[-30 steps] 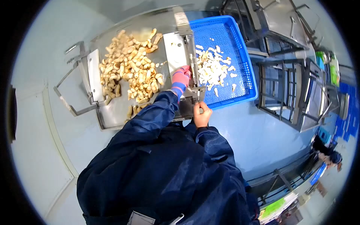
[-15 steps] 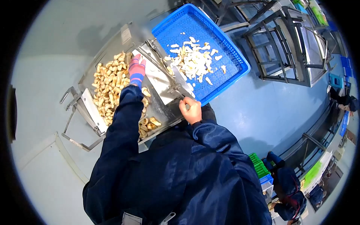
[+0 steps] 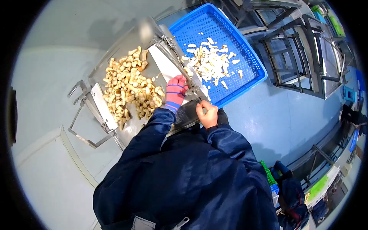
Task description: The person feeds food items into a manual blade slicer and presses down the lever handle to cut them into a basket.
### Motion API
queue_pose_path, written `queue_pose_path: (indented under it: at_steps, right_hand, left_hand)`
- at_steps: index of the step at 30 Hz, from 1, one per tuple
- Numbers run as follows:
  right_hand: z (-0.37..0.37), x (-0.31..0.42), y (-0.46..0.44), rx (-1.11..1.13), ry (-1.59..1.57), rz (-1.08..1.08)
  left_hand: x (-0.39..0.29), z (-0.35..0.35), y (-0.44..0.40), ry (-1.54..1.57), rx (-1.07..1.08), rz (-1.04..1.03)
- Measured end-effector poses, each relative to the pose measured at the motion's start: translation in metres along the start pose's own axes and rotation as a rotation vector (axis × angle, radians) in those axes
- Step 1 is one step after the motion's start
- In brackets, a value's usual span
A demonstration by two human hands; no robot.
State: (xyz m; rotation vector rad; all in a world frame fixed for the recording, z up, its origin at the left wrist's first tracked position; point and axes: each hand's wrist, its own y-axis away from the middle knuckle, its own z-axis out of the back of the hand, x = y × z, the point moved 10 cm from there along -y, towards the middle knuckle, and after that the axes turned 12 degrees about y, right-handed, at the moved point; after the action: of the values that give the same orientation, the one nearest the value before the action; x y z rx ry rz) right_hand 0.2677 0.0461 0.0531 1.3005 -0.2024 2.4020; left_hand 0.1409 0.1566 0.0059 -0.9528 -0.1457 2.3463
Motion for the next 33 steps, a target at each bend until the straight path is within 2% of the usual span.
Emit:
queue_pose_path:
  at_steps: [3,5,7,9,10,11,12,13,14,15,17,19,21,22,26,27,29,32,33]
  right_hand:
    - [0.003,0.004,-0.001,-0.014,0.005,-0.012]
    - [0.004,0.003,0.002,-0.017,0.013,-0.017]
    - [0.002,0.000,0.001,-0.008,0.026,-0.003]
    - [0.004,0.002,0.002,-0.027,0.013,-0.005]
    - [0.005,0.003,0.001,-0.015,0.004,-0.021]
    - [0.003,0.002,0.000,-0.004,-0.004,-0.033]
    - [0.001,0.000,0.001,-0.006,-0.007,-0.029]
    - [0.000,-0.002,0.001,-0.008,0.003,-0.003]
    - [-0.001,-0.001,0.002,-0.002,-0.011,-0.013]
    - [0.001,0.001,0.000,-0.001,-0.023,-0.020]
    - [0.001,0.001,0.001,0.017,0.003,-0.027]
    - [0.000,0.001,0.000,0.025,0.005,-0.023]
    - [-0.002,-0.001,0.000,0.017,-0.015,-0.022]
    - [-0.002,-0.001,0.000,0.015,-0.018,-0.020]
    - [0.000,0.000,0.001,0.012,-0.036,-0.010]
    - [0.000,0.002,0.000,0.003,-0.042,-0.004]
    - [0.001,0.002,0.001,0.014,-0.020,-0.015]
    - [0.002,0.009,-0.003,0.028,0.003,-0.008]
    - [0.002,0.009,-0.001,0.016,-0.012,0.007]
  left_hand:
    - [0.034,-0.020,0.001,0.331,0.032,0.228]
    - [0.013,-0.009,-0.011,0.023,0.077,-0.026]
    - [0.043,-0.011,-0.026,-0.058,0.121,0.073]
    - [0.073,0.018,-0.042,-0.017,-0.090,0.276]
    - [0.105,0.020,-0.043,0.164,-0.161,0.430]
    - [0.124,0.021,-0.045,0.636,-0.306,0.686]
    - [0.134,0.012,-0.055,0.938,-0.313,0.750]
    - [0.106,0.025,-0.078,1.154,-0.314,0.743]
    - [0.088,0.016,-0.102,1.534,-0.176,0.733]
    - [0.075,0.001,-0.122,1.680,-0.050,0.752]
    - [-0.004,0.044,-0.149,1.102,0.295,0.481]
    - [0.001,0.074,-0.162,0.343,0.228,-0.011]
    - [0.044,0.085,-0.137,0.228,0.412,0.353]
    - [0.057,0.087,-0.116,0.239,0.420,0.316]
    - [0.081,0.043,0.004,-0.294,0.799,0.253]
    - [0.082,0.047,0.028,-0.268,0.435,-0.146]
    - [0.070,0.040,0.019,-0.376,0.746,0.048]
    - [0.071,0.032,0.032,-0.267,0.673,-0.249]
    - [0.075,0.044,0.024,-0.112,0.619,-0.136]
